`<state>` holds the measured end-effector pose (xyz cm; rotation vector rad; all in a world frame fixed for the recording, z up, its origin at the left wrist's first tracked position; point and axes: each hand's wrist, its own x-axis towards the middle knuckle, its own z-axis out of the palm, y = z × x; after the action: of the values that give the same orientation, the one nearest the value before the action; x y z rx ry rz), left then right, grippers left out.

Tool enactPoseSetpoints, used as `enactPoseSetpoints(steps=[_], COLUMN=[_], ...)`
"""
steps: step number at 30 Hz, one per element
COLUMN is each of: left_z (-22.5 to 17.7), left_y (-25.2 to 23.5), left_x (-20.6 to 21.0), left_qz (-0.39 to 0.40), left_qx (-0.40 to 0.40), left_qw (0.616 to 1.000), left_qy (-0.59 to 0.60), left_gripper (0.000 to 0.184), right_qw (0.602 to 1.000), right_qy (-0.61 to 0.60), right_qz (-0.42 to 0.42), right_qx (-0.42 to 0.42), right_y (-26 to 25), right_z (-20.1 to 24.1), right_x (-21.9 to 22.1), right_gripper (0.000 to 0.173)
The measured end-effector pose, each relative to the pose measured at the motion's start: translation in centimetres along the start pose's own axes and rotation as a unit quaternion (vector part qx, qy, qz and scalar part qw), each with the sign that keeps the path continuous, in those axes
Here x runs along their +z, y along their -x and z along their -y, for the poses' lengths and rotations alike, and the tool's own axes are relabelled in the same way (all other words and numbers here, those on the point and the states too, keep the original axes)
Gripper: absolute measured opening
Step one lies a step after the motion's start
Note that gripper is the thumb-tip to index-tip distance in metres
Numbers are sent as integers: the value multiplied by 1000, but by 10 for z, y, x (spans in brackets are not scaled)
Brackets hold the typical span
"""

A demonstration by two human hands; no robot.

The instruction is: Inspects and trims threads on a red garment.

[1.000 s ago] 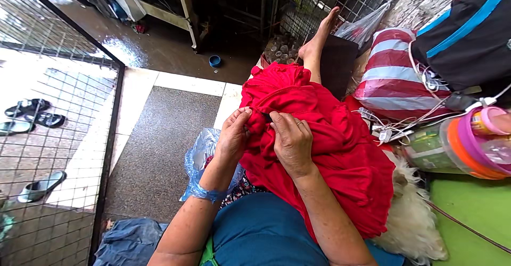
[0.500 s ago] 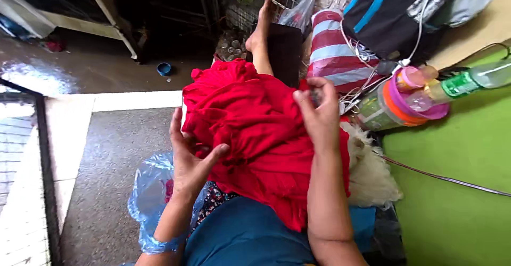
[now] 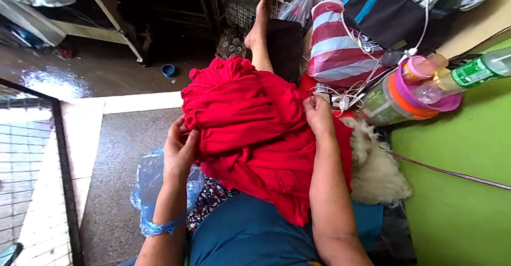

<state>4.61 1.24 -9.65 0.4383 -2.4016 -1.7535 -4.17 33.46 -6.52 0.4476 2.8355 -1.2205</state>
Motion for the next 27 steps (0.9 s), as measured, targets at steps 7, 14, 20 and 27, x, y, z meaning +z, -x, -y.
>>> enactPoseSetpoints(steps=[7, 14, 20, 27], left_z=[-8, -8, -25, -24], left_y=[0, 6, 15, 17], left_x=[-18, -30, -17, -11], left_qz=[46, -53, -39, 72], left_qx=[-27, 12, 66, -37], left_qw=[993, 990, 969, 968], left_qy=[105, 127, 235, 239], left_gripper=[54, 39, 25, 35], right_qw=[997, 929, 851, 899], right_qy=[-75, -241, -201, -113], right_qz=[-19, -213, 67, 194], right_qx=[-27, -185, -481, -376], right_y=[0, 15, 77, 82], right_z=[-7, 3, 68, 62], right_x=[2, -7, -5, 41], right_gripper=[37, 29, 13, 11])
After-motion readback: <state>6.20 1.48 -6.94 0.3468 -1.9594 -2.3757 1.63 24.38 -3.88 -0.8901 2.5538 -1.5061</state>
